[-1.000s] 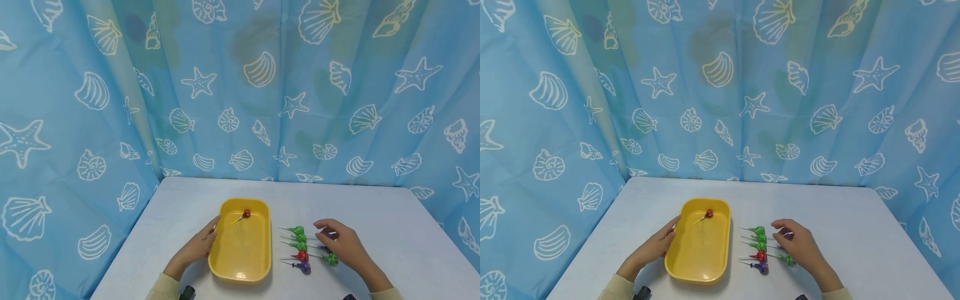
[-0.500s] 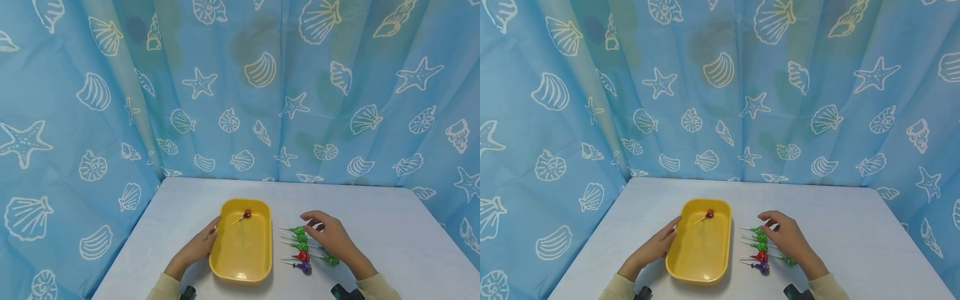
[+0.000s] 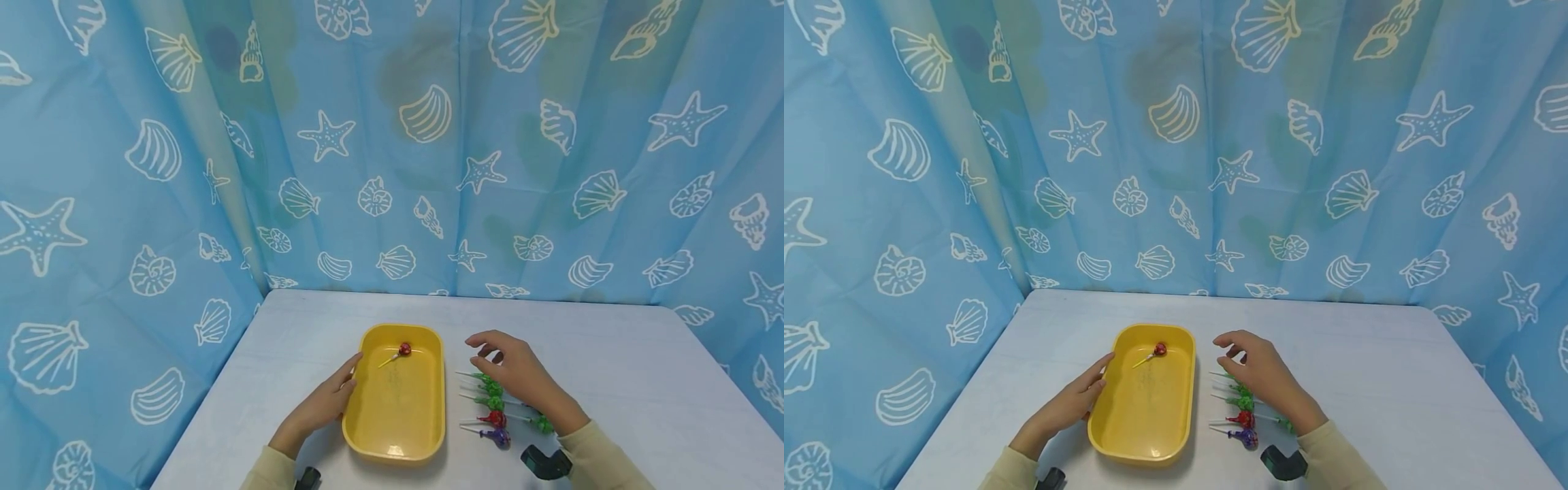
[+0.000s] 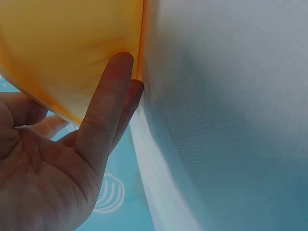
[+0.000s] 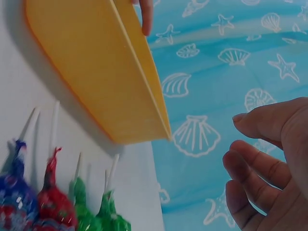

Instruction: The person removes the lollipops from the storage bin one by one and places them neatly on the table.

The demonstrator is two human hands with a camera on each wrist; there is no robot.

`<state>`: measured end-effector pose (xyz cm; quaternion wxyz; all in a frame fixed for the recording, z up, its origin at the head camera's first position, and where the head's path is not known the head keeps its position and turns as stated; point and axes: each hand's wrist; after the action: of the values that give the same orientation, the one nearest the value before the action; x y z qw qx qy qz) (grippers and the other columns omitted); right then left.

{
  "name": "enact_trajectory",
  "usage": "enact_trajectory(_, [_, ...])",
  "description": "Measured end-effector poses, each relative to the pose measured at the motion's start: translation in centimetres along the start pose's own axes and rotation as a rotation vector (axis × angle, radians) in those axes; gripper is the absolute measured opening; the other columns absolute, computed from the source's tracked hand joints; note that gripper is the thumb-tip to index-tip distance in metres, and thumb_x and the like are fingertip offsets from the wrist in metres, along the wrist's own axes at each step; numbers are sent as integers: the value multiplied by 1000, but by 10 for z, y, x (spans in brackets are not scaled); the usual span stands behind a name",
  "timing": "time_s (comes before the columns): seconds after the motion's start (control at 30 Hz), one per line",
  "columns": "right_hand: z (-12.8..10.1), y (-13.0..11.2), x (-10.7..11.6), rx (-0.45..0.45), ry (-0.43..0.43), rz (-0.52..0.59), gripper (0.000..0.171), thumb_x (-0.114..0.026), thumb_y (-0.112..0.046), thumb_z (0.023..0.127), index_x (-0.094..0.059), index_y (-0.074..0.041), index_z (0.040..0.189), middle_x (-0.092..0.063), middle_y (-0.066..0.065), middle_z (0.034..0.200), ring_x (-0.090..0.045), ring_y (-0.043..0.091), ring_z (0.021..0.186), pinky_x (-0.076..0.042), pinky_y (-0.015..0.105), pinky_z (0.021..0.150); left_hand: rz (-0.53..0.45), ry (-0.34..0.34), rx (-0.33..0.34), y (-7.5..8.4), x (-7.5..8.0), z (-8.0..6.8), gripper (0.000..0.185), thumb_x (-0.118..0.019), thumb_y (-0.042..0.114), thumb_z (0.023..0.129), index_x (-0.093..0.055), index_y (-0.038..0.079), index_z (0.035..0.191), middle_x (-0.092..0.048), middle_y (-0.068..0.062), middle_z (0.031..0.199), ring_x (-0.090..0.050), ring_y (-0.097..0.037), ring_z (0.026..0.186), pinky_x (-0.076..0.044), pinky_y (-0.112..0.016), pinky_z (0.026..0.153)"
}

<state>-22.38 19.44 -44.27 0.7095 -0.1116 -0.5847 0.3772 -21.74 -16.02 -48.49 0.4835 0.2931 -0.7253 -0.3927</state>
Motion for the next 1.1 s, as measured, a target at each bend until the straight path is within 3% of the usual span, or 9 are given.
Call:
enact_trajectory(0.2, [14,-6,-10,41,-37,10,29,-75,-14,92,-70,-12,121,-70,4,116,-65,16,95,-58,40,82,-8,-10,-20,-2,0,-1,54,-40,20,110,-26,18,162,-52,-23,138,-58,-22,75,-51,-36,62])
enact_trajectory(0.57, [33,-23,-25,-28,-112,44,33,-74,-11,92,-70,-9,125,-69,3,121,-64,19,99,-57,41,86,-18,-19,-41,-2,2,-1,54,-39,19,110,-25,17,163,-50,-26,140,-57,-22,71,-51,-36,60])
enact_trajectory(1.1, [70,-33,-51,-27,-253,-30,33,-75,-9,92,-70,-9,124,-70,8,121,-66,20,97,-58,36,84,-24,-27,-30,-3,4,-1,54,-39,21,110,-26,20,163,-44,-30,147,-56,-21,69,-50,-35,61])
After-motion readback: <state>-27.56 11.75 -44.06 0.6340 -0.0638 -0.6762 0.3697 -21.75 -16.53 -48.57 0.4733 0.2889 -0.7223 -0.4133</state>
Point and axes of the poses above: each hand's wrist, its own z-axis towards the middle knuckle, its own x-axis out of the back of the hand, y = z × x
